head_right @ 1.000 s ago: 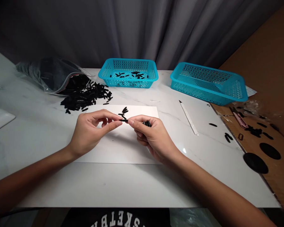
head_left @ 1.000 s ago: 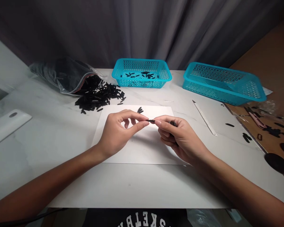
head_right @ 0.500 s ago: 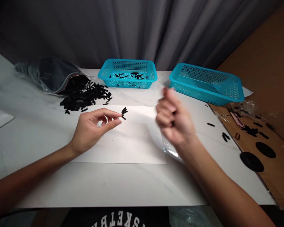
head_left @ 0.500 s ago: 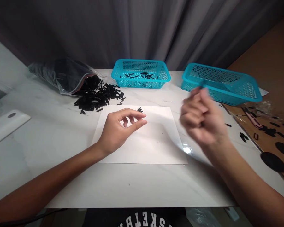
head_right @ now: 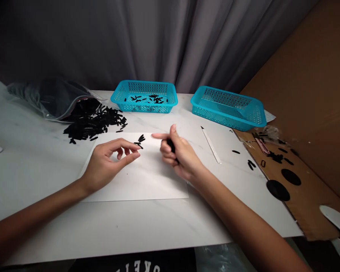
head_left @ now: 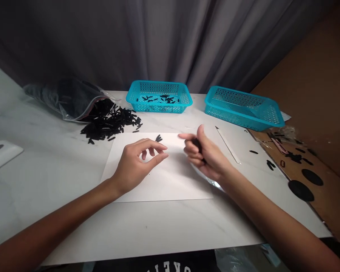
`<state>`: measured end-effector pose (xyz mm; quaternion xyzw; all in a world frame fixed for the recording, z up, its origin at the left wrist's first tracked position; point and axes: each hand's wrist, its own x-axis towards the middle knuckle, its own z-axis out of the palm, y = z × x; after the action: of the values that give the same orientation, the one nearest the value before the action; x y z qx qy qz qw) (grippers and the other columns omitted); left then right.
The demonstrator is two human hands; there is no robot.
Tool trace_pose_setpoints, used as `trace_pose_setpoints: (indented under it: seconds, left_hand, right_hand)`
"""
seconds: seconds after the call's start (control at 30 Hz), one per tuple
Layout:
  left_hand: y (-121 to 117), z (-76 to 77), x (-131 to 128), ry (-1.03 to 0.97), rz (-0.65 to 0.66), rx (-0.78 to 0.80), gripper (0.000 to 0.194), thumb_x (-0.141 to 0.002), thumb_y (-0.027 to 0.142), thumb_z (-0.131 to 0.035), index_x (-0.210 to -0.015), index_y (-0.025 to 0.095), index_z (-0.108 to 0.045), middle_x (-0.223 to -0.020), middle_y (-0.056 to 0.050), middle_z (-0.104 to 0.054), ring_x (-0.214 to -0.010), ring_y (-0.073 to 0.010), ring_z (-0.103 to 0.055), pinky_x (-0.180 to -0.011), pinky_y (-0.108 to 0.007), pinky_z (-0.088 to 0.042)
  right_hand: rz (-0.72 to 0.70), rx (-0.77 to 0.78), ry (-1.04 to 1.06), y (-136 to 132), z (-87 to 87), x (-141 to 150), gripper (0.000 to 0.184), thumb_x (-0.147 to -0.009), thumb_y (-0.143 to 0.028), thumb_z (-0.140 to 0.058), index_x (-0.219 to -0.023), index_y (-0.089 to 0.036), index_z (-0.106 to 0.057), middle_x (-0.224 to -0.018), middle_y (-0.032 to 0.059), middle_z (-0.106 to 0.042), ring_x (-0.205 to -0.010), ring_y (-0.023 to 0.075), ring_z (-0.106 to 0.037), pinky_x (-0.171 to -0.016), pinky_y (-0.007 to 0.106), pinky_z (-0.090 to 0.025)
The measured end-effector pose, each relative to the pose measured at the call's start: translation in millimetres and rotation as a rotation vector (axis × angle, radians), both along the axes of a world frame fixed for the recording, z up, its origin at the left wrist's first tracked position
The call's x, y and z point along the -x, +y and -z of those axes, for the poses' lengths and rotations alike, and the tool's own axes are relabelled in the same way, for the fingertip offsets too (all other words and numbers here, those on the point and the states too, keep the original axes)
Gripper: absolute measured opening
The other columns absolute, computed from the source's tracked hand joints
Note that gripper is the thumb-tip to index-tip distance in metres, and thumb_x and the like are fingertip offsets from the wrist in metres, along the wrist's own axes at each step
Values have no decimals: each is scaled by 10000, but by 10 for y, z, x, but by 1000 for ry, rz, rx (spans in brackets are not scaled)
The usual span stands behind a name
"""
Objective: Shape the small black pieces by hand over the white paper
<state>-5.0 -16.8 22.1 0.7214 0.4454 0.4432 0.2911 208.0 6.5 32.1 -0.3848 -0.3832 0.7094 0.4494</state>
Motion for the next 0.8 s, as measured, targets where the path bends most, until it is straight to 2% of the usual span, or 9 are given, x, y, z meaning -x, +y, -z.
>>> trace_pose_setpoints:
  seconds: [0.07, 0.13, 0.23, 0.33, 0.43, 0.53, 0.63, 0.8]
  left_hand:
    - [-25, 1, -10, 27, 36, -75, 137, -860, 276, -728, -992, 241, -731, -927, -30, -738, -747, -149, -605, -600, -279, -433]
    - [-43, 14, -18, 75, 89, -179, 176, -876, 241, -710, -1051, 234, -724, -923, -38, -722, -808, -158, -612, -643, -278, -457]
    - [-54, 53, -22, 207, 133, -344, 172, -899, 206, -671, -1063, 208, -723, -848, -42, -660, -807, -165, -575, -700, -294, -482]
    - [-51, 88, -15, 301, 165, -439, 108, -903, 185, -650, -976, 188, -731, -812, -41, -617, -756, -164, -525, -654, -287, -462]
    - [-37, 83, -1, 263, 159, -437, 55, -888, 174, -669, -894, 175, -723, -812, -43, -636, -752, -164, -542, -656, -286, -463]
    - [-12, 39, 15, 186, 113, -366, 62, -870, 174, -697, -922, 185, -729, -812, -36, -650, -787, -163, -580, -695, -284, -481]
    - [17, -9, 29, 138, 45, -310, 76, -837, 190, -745, -913, 199, -739, -819, -22, -658, -805, -153, -602, -709, -276, -484]
    - [39, -46, 55, 130, 0, -397, 89, -802, 154, -775, -883, 175, -743, -806, -20, -670, -784, -139, -612, -690, -266, -479]
  right_hand:
    - [-164, 74, -40, -106, 50, 122, 551, -856, -686, -580, -854, -146, -693, -594, -71, -316, -471, 59, -133, -413, 223, -70]
    - [-278, 94, -67, -185, 76, 184, 579, -886, -687, -528, -756, -137, -655, -582, -66, -330, -469, 58, -143, -418, 223, -76]
    - [-385, 100, -81, -247, 90, 206, 599, -894, -691, -504, -642, -150, -550, -558, -67, -321, -473, 60, -159, -424, 223, -95]
    - [-437, 109, -95, -269, 84, 209, 584, -890, -693, -507, -645, -164, -516, -547, -71, -317, -473, 63, -162, -426, 222, -107]
    - [-433, 130, -90, -263, 63, 210, 544, -904, -661, -523, -698, -159, -558, -569, -65, -352, -479, 61, -162, -425, 213, -106]
    - [-386, 163, -78, -234, 50, 194, 441, -929, -575, -562, -795, -158, -620, -581, -65, -374, -487, 61, -153, -419, 203, -109]
    - [-322, 161, -80, -195, 59, 165, 355, -911, -477, -644, -763, -156, -618, -579, -66, -388, -477, 52, -152, -408, 204, -114]
    - [-207, 66, -123, -167, 65, 121, 264, -870, -410, -724, -868, -146, -706, -602, -66, -371, -482, 40, -185, -417, 210, -118]
